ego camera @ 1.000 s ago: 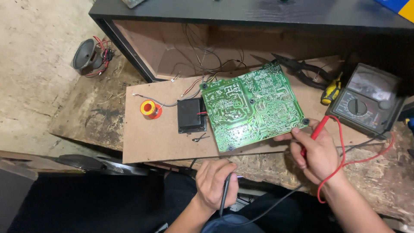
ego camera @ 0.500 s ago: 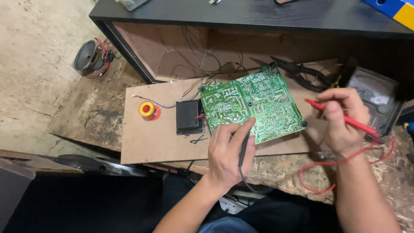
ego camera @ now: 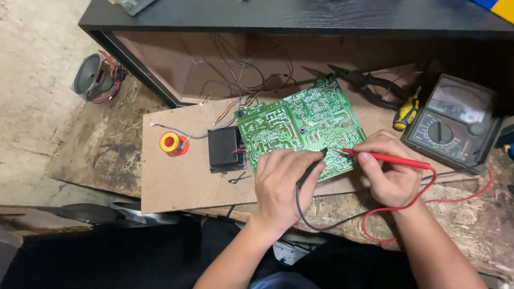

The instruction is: The person works on a green circuit board placed on a wooden workbench. They use a soldering iron to apply heat to the board, then use a multimeter with red and black probes to test electrical connections. The person flips the board over to access the component side, which includes a large metal heatsink, and continues testing with the multimeter probes.

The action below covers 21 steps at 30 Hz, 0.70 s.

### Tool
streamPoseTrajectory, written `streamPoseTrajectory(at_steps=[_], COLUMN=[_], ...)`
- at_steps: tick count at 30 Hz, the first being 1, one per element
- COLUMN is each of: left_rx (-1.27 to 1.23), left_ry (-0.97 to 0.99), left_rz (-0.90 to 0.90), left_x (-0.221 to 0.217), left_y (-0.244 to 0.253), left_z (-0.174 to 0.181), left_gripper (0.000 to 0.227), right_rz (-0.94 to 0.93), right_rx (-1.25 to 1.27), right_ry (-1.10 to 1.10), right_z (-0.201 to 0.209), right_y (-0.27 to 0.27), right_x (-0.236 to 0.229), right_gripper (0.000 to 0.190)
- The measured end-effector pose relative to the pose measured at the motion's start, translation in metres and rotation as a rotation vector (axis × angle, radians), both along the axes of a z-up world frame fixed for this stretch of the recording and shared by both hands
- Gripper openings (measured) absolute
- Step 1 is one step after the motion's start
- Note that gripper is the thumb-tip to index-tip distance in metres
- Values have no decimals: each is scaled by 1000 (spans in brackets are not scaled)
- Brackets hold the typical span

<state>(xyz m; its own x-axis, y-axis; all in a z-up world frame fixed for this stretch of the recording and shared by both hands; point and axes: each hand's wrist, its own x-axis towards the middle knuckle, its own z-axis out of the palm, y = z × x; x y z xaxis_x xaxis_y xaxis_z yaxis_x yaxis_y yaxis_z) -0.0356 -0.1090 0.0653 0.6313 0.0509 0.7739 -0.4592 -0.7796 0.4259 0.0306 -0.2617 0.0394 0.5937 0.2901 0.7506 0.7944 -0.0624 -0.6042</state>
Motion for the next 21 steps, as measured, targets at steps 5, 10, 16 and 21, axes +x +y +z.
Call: streamPoseTrajectory(at_steps=[5, 10, 16, 21], left_rx=[47, 96, 101, 132], left_ry=[16, 33, 41, 67], left_rz=[-8, -21, -36, -42], left_x=[1, 2, 2, 2], left_y=[1, 1, 2, 2], left_z=[2, 3, 7, 9], left_gripper=[8, 8, 8, 8], right_rz=[-16, -43, -33, -40], right_rx=[-24, -85, -76, -106], right_ry=[48, 25, 21, 22], right_z=[-1, 0, 0, 0], right_y=[1, 2, 3, 2], right_x=[-1, -1, 0, 0], right_gripper=[8, 7, 6, 7])
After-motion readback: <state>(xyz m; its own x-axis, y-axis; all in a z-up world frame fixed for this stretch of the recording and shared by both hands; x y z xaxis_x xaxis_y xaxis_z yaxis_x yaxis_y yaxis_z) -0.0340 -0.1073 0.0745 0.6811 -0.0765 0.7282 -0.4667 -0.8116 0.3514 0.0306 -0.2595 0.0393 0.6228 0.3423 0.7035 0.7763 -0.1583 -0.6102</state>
